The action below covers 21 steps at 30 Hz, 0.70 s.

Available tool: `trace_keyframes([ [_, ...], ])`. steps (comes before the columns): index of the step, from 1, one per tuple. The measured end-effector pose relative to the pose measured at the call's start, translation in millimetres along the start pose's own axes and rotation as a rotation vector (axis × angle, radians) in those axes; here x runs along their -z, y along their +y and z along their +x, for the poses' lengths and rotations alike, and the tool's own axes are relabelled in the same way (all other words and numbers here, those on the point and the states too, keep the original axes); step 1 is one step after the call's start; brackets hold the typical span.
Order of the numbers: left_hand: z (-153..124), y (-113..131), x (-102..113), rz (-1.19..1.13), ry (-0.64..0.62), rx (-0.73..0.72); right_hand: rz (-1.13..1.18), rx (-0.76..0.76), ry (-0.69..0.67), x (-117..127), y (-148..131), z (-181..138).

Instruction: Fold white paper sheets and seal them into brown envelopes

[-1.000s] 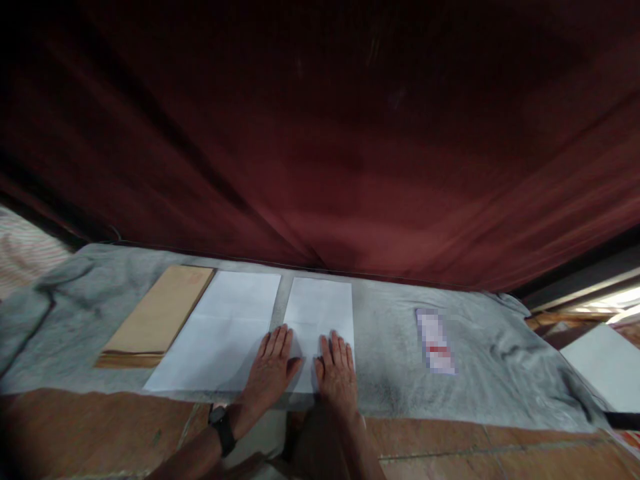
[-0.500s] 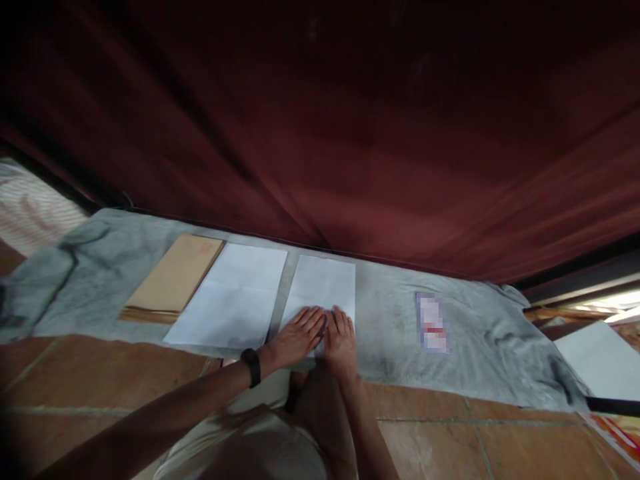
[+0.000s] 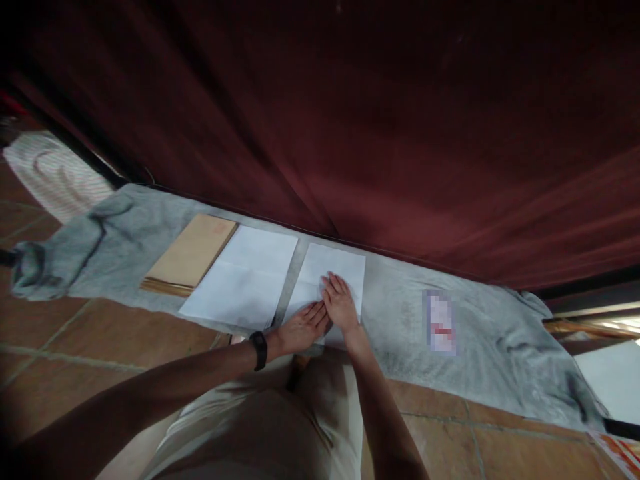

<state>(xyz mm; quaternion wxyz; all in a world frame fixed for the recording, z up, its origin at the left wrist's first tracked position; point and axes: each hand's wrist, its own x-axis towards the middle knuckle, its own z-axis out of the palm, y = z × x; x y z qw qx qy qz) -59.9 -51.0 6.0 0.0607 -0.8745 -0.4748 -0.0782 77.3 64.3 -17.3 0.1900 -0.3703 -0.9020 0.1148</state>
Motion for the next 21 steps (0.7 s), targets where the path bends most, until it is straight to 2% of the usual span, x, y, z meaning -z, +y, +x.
trace_keyframes([
  [8,-4.1,1.5,-4.0,-0.032,-0.007,0.011,-0.14,-0.049,0.025,-1.6,28.7,31.3],
  [14,-5.4,0.1,-3.6,-0.043,-0.001,0.006,-0.176,-0.112,0.042,-1.0,35.7,49.2],
  [18,-5.5,-3.7,-6.9,-0.065,0.027,0.012,-0.17,-0.132,0.071,1.7,29.1,43.1],
  [21,-6.4,-6.6,-12.6,-0.102,0.043,0.032,-0.164,-0.082,0.043,0.3,22.8,29.3],
])
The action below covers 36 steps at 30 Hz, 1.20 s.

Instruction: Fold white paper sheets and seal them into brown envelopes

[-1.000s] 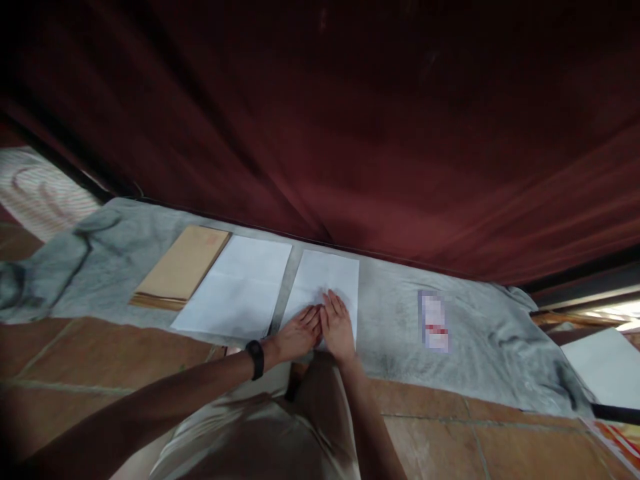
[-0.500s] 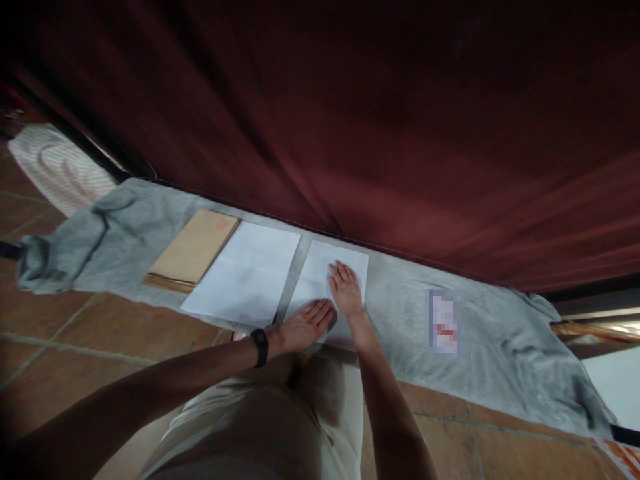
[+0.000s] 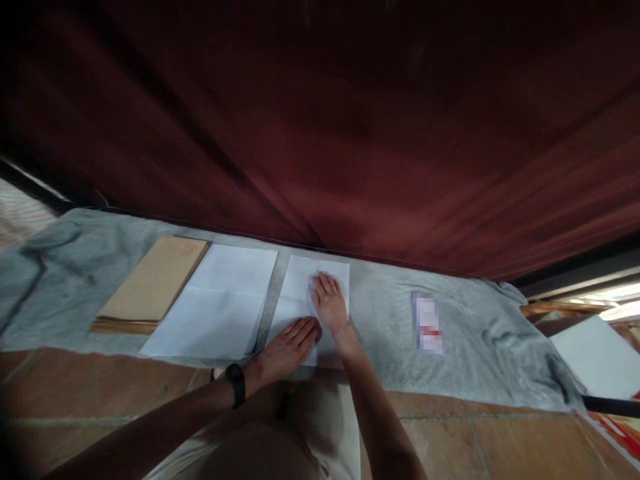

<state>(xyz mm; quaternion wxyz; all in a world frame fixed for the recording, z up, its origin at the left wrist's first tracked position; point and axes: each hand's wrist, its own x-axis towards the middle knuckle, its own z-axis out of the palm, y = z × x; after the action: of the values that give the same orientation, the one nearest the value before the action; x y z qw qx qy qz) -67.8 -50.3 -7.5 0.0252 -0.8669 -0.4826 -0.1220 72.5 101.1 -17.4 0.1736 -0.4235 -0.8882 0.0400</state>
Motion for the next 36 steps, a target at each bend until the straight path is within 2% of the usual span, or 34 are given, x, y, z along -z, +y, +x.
trace_keyframes([
  [5,-3.1,-5.1,-4.9,-0.104,-0.018,0.043,-0.022,-0.03,-0.027,1.8,-2.5,-10.6],
  [8,5.2,-9.5,-1.3,-0.172,0.031,0.125,-0.031,-0.053,-0.04,5.6,-3.2,-7.7],
  [13,51.5,-24.1,1.8,-0.183,0.18,0.369,-0.045,-0.074,-0.07,10.2,-10.3,-8.7],
  [17,78.3,-38.5,-12.5,-0.127,0.174,0.509,-0.031,-0.114,-0.078,10.5,-16.6,-9.6],
  [22,69.1,-45.3,-27.8,-0.086,0.228,0.553,-0.008,-0.149,-0.012,9.0,-14.9,-8.2],
  [31,60.1,-44.0,-23.8,-0.079,0.284,0.635,-0.056,-0.307,0.056,18.5,16.1,-24.7],
  [34,61.3,-42.4,-19.9,-0.068,0.264,0.625,-0.083,-0.382,0.07,23.5,10.4,-36.0],
  [36,60.8,-40.4,-17.2,-0.063,0.254,0.597,-0.084,-0.365,0.081,23.8,-2.2,-46.1],
])
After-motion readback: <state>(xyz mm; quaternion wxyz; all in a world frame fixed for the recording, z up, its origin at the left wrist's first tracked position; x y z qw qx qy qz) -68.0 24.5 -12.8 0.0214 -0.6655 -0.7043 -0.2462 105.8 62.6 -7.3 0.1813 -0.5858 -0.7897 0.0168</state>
